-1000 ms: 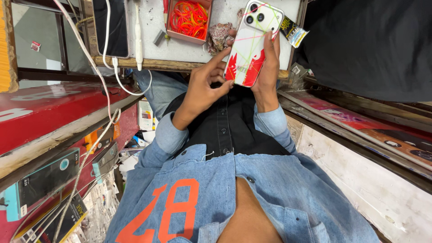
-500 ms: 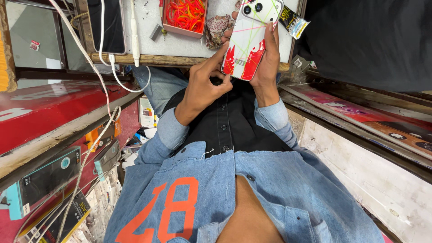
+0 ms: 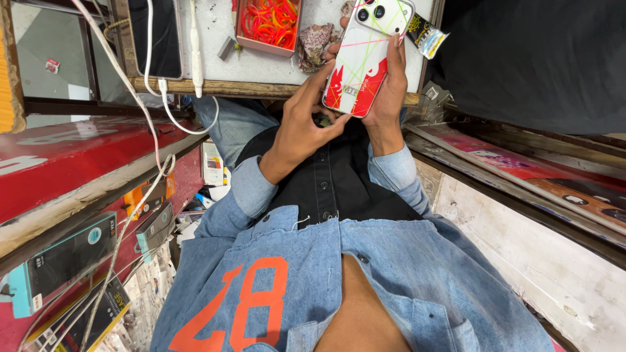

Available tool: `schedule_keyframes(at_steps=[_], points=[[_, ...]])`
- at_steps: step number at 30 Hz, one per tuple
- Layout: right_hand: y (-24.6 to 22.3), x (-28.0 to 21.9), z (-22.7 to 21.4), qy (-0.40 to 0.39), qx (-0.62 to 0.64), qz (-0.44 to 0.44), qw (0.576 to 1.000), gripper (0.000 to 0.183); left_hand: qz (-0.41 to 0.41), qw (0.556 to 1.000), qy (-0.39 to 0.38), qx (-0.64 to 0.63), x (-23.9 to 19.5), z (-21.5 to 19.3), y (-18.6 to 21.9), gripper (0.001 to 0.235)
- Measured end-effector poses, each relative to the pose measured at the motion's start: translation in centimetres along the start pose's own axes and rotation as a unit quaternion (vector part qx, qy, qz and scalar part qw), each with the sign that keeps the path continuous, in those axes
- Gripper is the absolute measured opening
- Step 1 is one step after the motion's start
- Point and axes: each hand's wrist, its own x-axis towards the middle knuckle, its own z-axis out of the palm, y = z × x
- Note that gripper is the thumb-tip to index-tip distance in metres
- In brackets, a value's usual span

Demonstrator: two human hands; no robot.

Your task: The person cleans two smartphones using a spray bottle and a patterned cloth. They wipe the back and front of a white phone with a red design, then clean a black phone. The person also uses a small white tool to clean the edges and ports of the white phone and wraps colorful rubber bands around it.

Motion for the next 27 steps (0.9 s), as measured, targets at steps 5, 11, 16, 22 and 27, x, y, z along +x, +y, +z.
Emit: schedule_keyframes(at_steps=[5,11,16,22,27], points=[[0.0,-0.1,-0.1,-0.013,-0.006,-0.014,1.000,0.053,-0.008,1.000,0.010,0.015,0.0,0.3,-0.1,0.081],[-0.4,-0.3,0.4,-0.007,-0.044,0.013,0.999,0.048,0.026,0.991,0.125,0.030,2.1,-0.8,0.4,0.039],[0.7,-1.7,1.9,-0.044,-0.113,0.064,0.991,0.056,0.004,0.976,0.134,-0.169,7.4,-3.1,-2.1,0.021],[0.5,-2.0,3.5,-0.020,-0.314,-0.051,0.948,0.057,0.002,0.981,0.106,-0.165,9.3,-2.5,-4.1,0.037],[0.3,-1.8,3.3,-0.025,-0.278,-0.016,0.960,0.051,-0.005,0.983,0.088,-0.164,9.0,-2.3,-4.5,0.039]])
